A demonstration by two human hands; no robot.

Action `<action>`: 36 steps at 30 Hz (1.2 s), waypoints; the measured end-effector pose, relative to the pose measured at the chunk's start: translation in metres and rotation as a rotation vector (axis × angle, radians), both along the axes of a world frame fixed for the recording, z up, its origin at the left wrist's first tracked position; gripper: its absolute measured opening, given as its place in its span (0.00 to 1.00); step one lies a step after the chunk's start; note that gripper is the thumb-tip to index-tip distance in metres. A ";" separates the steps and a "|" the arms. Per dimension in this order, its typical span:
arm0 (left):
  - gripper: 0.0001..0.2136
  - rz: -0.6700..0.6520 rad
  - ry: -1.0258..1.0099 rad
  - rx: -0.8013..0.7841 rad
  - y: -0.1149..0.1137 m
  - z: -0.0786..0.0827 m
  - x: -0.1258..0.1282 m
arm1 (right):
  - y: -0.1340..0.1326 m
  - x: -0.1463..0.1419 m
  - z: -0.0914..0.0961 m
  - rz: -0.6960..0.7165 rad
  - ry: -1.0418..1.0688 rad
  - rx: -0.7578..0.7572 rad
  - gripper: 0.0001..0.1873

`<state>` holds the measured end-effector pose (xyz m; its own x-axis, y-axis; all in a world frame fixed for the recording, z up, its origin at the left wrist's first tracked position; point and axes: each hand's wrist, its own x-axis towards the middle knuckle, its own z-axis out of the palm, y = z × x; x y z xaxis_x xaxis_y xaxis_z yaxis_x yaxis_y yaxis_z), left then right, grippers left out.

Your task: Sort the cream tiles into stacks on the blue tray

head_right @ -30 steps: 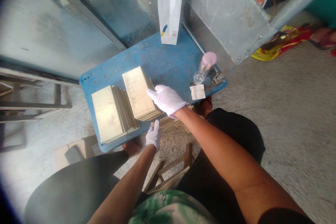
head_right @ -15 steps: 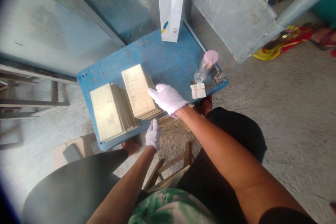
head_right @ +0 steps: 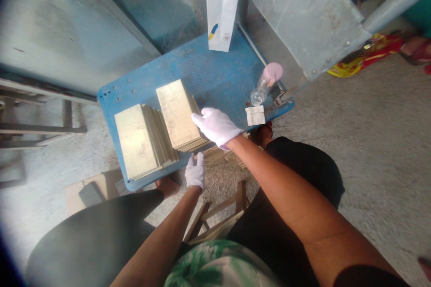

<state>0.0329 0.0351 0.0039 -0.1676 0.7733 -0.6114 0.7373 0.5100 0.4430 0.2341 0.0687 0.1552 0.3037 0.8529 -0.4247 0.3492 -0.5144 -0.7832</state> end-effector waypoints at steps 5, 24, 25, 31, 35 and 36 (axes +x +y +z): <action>0.29 0.005 -0.042 0.022 0.001 -0.005 -0.001 | -0.001 -0.002 -0.013 0.035 -0.073 -0.052 0.18; 0.23 0.156 -0.230 0.010 -0.002 -0.011 -0.010 | -0.067 -0.063 -0.088 0.861 -0.622 -0.246 0.27; 0.23 0.148 -0.226 0.010 -0.002 -0.009 -0.010 | -0.067 -0.063 -0.089 0.860 -0.622 -0.246 0.27; 0.23 0.130 -0.218 0.010 -0.001 -0.003 -0.010 | -0.063 -0.065 -0.085 0.833 -0.626 -0.258 0.27; 0.24 0.157 -0.223 0.005 -0.002 -0.006 -0.010 | -0.061 -0.065 -0.085 0.841 -0.616 -0.250 0.27; 0.24 0.156 -0.222 0.002 -0.002 -0.007 -0.010 | -0.061 -0.065 -0.086 0.843 -0.616 -0.246 0.28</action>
<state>0.0229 0.0335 -0.0032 -0.1464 0.7500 -0.6450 0.5346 0.6086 0.5863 0.1690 0.0074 0.0695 -0.1223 0.7994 -0.5882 0.9650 -0.0428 -0.2588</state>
